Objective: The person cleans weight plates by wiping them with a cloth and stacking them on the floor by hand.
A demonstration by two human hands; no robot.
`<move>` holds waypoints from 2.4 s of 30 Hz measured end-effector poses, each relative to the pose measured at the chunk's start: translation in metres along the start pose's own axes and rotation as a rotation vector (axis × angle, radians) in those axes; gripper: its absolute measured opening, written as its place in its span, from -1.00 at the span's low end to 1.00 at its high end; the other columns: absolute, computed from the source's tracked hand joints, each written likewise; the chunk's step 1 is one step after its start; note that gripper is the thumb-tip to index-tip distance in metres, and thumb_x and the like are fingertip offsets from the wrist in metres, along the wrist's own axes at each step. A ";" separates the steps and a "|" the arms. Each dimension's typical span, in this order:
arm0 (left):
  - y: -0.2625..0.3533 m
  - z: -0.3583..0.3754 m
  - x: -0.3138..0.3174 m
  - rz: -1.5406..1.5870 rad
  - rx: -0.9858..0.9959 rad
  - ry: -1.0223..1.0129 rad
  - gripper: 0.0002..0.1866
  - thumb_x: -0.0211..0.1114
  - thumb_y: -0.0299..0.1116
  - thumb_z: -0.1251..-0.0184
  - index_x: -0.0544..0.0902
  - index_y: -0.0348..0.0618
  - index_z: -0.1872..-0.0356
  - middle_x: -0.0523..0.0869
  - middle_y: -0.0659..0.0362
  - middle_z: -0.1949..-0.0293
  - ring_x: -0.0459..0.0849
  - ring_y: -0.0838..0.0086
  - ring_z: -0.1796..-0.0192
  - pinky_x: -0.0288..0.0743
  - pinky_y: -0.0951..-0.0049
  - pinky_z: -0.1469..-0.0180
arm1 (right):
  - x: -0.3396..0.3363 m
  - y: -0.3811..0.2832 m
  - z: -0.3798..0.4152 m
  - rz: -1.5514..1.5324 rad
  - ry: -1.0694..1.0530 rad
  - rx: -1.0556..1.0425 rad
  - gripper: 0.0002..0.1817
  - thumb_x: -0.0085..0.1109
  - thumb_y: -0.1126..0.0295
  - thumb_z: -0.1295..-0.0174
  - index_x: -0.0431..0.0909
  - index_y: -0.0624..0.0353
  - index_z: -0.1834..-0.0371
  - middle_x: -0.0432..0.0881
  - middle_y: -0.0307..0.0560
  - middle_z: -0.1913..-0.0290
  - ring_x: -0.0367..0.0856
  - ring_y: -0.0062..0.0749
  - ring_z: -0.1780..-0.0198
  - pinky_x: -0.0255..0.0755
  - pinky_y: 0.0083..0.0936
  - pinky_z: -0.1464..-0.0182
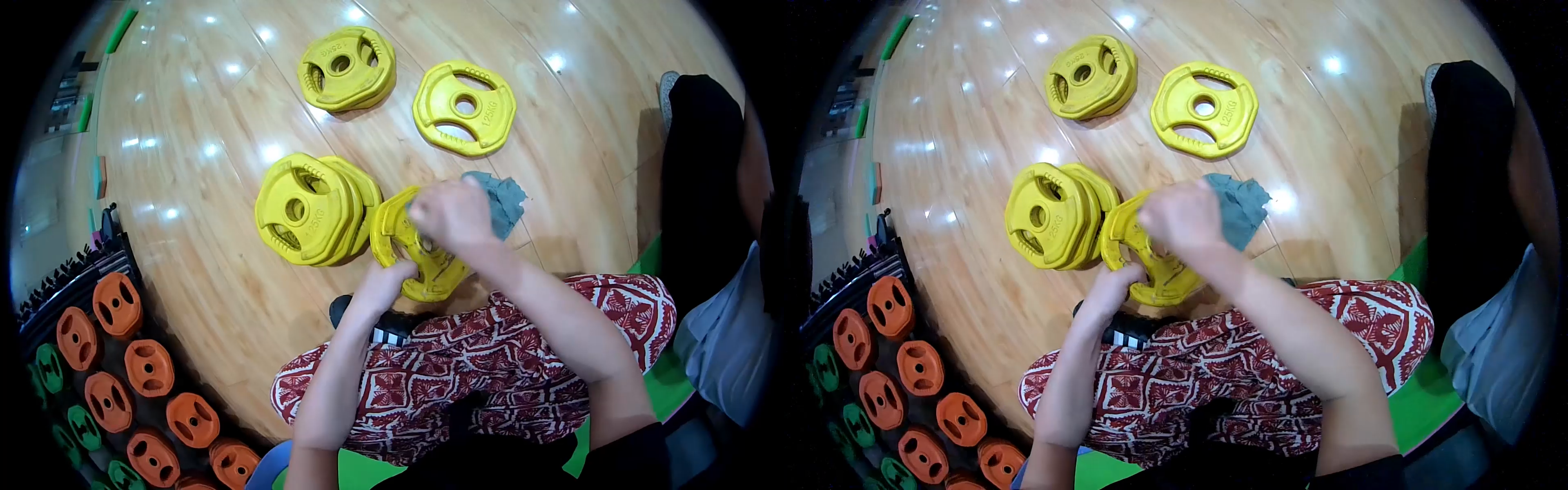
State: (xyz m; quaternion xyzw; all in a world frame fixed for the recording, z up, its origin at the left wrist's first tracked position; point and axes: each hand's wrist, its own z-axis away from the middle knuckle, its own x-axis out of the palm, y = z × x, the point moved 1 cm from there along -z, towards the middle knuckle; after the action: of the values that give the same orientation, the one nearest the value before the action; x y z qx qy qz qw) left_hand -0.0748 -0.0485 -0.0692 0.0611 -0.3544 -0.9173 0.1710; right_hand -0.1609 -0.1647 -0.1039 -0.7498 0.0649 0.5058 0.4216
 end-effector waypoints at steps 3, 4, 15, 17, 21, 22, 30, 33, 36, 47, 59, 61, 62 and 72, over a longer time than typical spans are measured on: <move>0.000 0.001 0.002 0.025 0.041 -0.009 -0.73 0.08 -0.52 0.13 0.49 -0.33 0.29 0.55 0.23 0.39 0.47 0.54 0.33 0.38 0.55 0.28 | 0.000 0.012 -0.003 0.208 -0.038 0.077 -0.85 0.09 0.27 0.19 0.56 0.05 0.75 0.55 -0.15 0.65 0.52 -0.32 0.55 0.29 -0.37 0.35; 0.001 0.000 0.002 0.030 0.043 -0.013 -0.73 0.08 -0.52 0.13 0.49 -0.33 0.29 0.55 0.23 0.39 0.47 0.54 0.33 0.38 0.55 0.28 | -0.004 0.007 -0.003 0.214 -0.039 0.076 -0.85 0.09 0.27 0.19 0.56 0.05 0.75 0.55 -0.15 0.65 0.52 -0.32 0.55 0.29 -0.37 0.35; 0.007 0.006 0.008 0.073 0.026 0.033 -0.78 0.10 -0.48 0.18 0.53 -0.25 0.39 0.53 0.25 0.46 0.44 0.59 0.41 0.30 0.61 0.41 | 0.000 0.016 -0.002 0.157 0.066 0.011 -0.86 0.08 0.33 0.21 0.50 0.05 0.81 0.52 -0.11 0.68 0.49 -0.28 0.59 0.27 -0.37 0.40; 0.005 0.006 0.009 0.069 0.053 0.034 -0.80 0.09 -0.47 0.17 0.53 -0.24 0.41 0.52 0.27 0.50 0.42 0.63 0.46 0.24 0.62 0.49 | -0.005 0.004 0.002 0.012 0.043 -0.030 -0.85 0.08 0.32 0.21 0.49 0.06 0.81 0.51 -0.10 0.69 0.48 -0.29 0.60 0.26 -0.38 0.41; -0.003 -0.002 0.007 0.084 0.030 -0.002 -0.75 0.09 -0.48 0.18 0.51 -0.24 0.36 0.51 0.28 0.51 0.41 0.64 0.47 0.23 0.64 0.50 | -0.007 -0.025 0.004 0.119 -0.033 -0.139 -0.83 0.07 0.31 0.19 0.50 0.08 0.81 0.52 -0.11 0.68 0.49 -0.31 0.60 0.27 -0.37 0.36; -0.002 -0.001 0.005 0.076 0.031 0.001 -0.75 0.09 -0.48 0.18 0.51 -0.24 0.36 0.51 0.28 0.51 0.41 0.64 0.47 0.23 0.64 0.50 | -0.001 -0.012 0.003 0.113 -0.027 -0.137 -0.83 0.07 0.31 0.19 0.50 0.08 0.81 0.52 -0.11 0.68 0.49 -0.31 0.60 0.27 -0.37 0.36; -0.003 -0.006 0.002 0.043 0.068 -0.013 -0.72 0.09 -0.52 0.17 0.49 -0.30 0.30 0.54 0.24 0.41 0.47 0.57 0.33 0.35 0.58 0.28 | -0.010 -0.020 0.000 0.065 0.059 -0.080 -0.84 0.08 0.32 0.20 0.50 0.07 0.81 0.51 -0.12 0.72 0.50 -0.33 0.59 0.28 -0.38 0.33; -0.008 -0.004 0.002 0.024 0.069 -0.014 -0.71 0.08 -0.53 0.14 0.49 -0.32 0.28 0.53 0.25 0.37 0.47 0.57 0.30 0.37 0.56 0.26 | -0.002 -0.016 0.005 0.012 0.096 -0.119 -0.85 0.09 0.33 0.20 0.48 0.05 0.82 0.51 -0.13 0.72 0.50 -0.35 0.59 0.27 -0.38 0.34; -0.006 -0.003 -0.001 -0.036 0.027 0.003 -0.74 0.09 -0.52 0.14 0.49 -0.30 0.32 0.52 0.26 0.41 0.46 0.57 0.32 0.36 0.56 0.26 | 0.001 0.002 0.002 0.118 0.060 -0.036 -0.84 0.09 0.33 0.19 0.48 0.06 0.81 0.51 -0.14 0.71 0.50 -0.35 0.58 0.27 -0.39 0.35; -0.004 -0.007 0.001 -0.030 0.094 -0.057 -0.74 0.09 -0.52 0.14 0.49 -0.31 0.31 0.52 0.26 0.41 0.46 0.58 0.33 0.36 0.56 0.26 | -0.016 -0.006 -0.004 0.104 0.113 -0.133 -0.85 0.06 0.32 0.18 0.50 0.06 0.79 0.51 -0.14 0.69 0.50 -0.33 0.56 0.27 -0.38 0.35; 0.000 -0.004 0.007 0.094 0.169 0.010 -0.74 0.08 -0.50 0.17 0.48 -0.30 0.33 0.53 0.23 0.44 0.47 0.53 0.36 0.34 0.59 0.29 | -0.002 0.017 -0.004 0.264 0.148 -0.058 -0.84 0.04 0.32 0.18 0.51 0.07 0.79 0.50 -0.17 0.72 0.50 -0.36 0.59 0.24 -0.40 0.34; -0.002 -0.007 0.005 0.060 0.164 0.020 -0.74 0.08 -0.50 0.16 0.48 -0.31 0.33 0.53 0.22 0.44 0.47 0.52 0.36 0.35 0.57 0.29 | -0.015 0.002 -0.008 0.119 0.242 -0.064 -0.82 0.06 0.29 0.16 0.49 0.07 0.79 0.49 -0.17 0.73 0.49 -0.35 0.59 0.25 -0.41 0.37; -0.004 -0.008 0.005 0.028 0.154 0.030 -0.74 0.07 -0.50 0.16 0.49 -0.32 0.33 0.53 0.21 0.43 0.48 0.51 0.35 0.36 0.56 0.29 | -0.020 -0.010 -0.008 0.119 0.235 -0.058 -0.82 0.06 0.29 0.16 0.49 0.07 0.79 0.49 -0.17 0.73 0.49 -0.35 0.59 0.25 -0.41 0.37; -0.002 -0.006 0.007 0.013 0.145 0.012 -0.70 0.11 -0.51 0.15 0.46 -0.35 0.28 0.55 0.21 0.43 0.50 0.53 0.37 0.38 0.53 0.31 | 0.001 0.017 -0.012 0.231 0.193 -0.031 -0.82 0.11 0.30 0.09 0.49 0.05 0.75 0.48 -0.14 0.72 0.49 -0.32 0.59 0.27 -0.38 0.39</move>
State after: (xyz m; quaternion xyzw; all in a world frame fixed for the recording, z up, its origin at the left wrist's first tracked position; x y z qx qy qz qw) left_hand -0.0807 -0.0537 -0.0751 0.0763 -0.4192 -0.8878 0.1741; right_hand -0.1608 -0.1835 -0.1120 -0.7888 0.1834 0.4775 0.3408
